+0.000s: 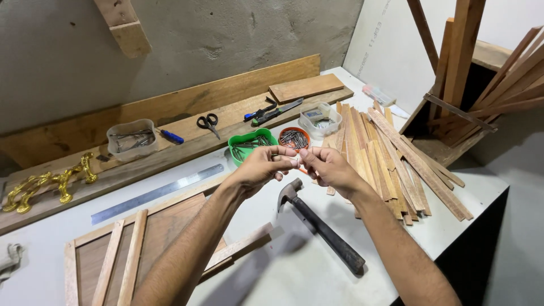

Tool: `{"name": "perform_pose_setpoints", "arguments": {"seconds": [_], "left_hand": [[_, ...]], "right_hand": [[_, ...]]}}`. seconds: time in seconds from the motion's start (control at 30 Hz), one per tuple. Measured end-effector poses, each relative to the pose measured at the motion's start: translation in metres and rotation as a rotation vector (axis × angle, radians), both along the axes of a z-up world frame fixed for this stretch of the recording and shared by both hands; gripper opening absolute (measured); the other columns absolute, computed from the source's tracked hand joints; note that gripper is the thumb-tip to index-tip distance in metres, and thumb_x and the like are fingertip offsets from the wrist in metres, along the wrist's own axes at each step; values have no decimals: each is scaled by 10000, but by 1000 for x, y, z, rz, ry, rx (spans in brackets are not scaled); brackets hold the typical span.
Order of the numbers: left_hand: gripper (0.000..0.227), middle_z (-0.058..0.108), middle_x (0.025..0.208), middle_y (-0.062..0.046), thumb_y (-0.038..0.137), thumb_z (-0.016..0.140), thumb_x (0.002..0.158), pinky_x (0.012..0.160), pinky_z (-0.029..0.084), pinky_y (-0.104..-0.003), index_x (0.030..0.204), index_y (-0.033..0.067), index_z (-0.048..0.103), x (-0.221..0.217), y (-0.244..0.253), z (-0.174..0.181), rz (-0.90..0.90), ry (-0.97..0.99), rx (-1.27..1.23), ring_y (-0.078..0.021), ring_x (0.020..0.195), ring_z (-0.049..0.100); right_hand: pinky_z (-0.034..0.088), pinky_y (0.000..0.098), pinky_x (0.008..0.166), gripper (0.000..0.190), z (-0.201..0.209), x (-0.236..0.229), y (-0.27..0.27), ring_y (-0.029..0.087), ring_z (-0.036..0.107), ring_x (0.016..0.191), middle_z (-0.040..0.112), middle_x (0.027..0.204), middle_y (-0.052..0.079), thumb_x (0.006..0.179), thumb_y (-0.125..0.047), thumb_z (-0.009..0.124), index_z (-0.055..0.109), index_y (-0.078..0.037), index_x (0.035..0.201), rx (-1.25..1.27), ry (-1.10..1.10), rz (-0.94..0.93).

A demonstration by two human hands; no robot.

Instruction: The person assembles a small wooden frame on a workbench. They position thin wood strips across a plywood panel, pick nails from containers, hammer the nails to fasten the strips, sand a strip with sandpaper, and press strips into place while continuing to nail.

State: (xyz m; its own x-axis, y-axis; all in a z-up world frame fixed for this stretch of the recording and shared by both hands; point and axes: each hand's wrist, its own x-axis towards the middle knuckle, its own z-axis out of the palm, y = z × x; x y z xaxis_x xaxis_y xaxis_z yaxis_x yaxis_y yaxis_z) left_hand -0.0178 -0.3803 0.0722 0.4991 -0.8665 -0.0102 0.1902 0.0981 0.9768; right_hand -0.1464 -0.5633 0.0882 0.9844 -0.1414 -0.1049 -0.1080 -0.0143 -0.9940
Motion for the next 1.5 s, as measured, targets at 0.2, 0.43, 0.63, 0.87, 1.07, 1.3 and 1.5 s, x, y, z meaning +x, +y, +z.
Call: {"name": "perform_pose_setpoints", "arguments": {"seconds": [0.2, 0.43, 0.63, 0.87, 1.07, 1.3, 1.5], "left_hand": [[301, 731, 917, 8, 169, 795, 887, 575, 461, -198, 1155, 50, 730, -3, 24, -4, 104, -128, 90, -40, 741, 604], [264, 735, 909, 18, 190, 799, 879, 571, 452, -207, 1112, 74, 756, 10, 55, -17, 186, -174, 138, -33, 732, 601], [219, 723, 858, 30, 211, 799, 896, 561, 443, -210, 1067, 77, 779, 6, 99, -2, 277, -212, 147, -42, 685, 550], [150, 714, 858, 52, 219, 768, 928, 580, 452, -201, 1036, 115, 762, -5, 171, 17, 416, -248, 140, -33, 720, 558], [139, 714, 880, 31, 184, 745, 944, 609, 475, -219, 1051, 97, 737, -12, 256, 17, 527, -367, 180, -49, 752, 580], [154, 743, 969, -27, 111, 730, 947, 767, 578, -248, 1090, 55, 728, -8, 328, -12, 694, -365, 268, -87, 867, 664], [180, 744, 1001, -52, 99, 727, 937, 839, 609, -255, 1109, 45, 719, 18, 351, -52, 730, -369, 314, -101, 917, 693]], "right_hand": [[514, 225, 593, 384, -28, -7, -2, 79, 657, 688, 738, 762, 44, 859, -430, 796, 741, -51, 833, -784, 22, -80], [579, 402, 756, 560, -87, -20, 8, 258, 740, 859, 743, 871, 136, 682, -489, 928, 697, -64, 966, -1047, 435, 189], [575, 488, 824, 417, -102, -28, 15, 364, 746, 877, 752, 864, 222, 804, -379, 775, 685, -9, 973, -1134, 241, 6], [578, 385, 509, 347, -62, -19, 53, 209, 664, 592, 657, 790, 124, 1000, -345, 564, 616, -2, 998, -517, 193, -227], [470, 310, 409, 238, -39, 5, 102, 137, 544, 497, 556, 785, 23, 999, -282, 521, 598, -57, 1000, -30, 209, -171], [495, 291, 452, 141, -29, 36, 168, 109, 563, 540, 555, 776, 31, 961, -170, 624, 566, -43, 949, -165, 206, 2], [485, 297, 436, 139, -11, 56, 208, 103, 555, 532, 540, 729, 6, 961, -184, 627, 569, -59, 961, -231, 210, 154]]}}
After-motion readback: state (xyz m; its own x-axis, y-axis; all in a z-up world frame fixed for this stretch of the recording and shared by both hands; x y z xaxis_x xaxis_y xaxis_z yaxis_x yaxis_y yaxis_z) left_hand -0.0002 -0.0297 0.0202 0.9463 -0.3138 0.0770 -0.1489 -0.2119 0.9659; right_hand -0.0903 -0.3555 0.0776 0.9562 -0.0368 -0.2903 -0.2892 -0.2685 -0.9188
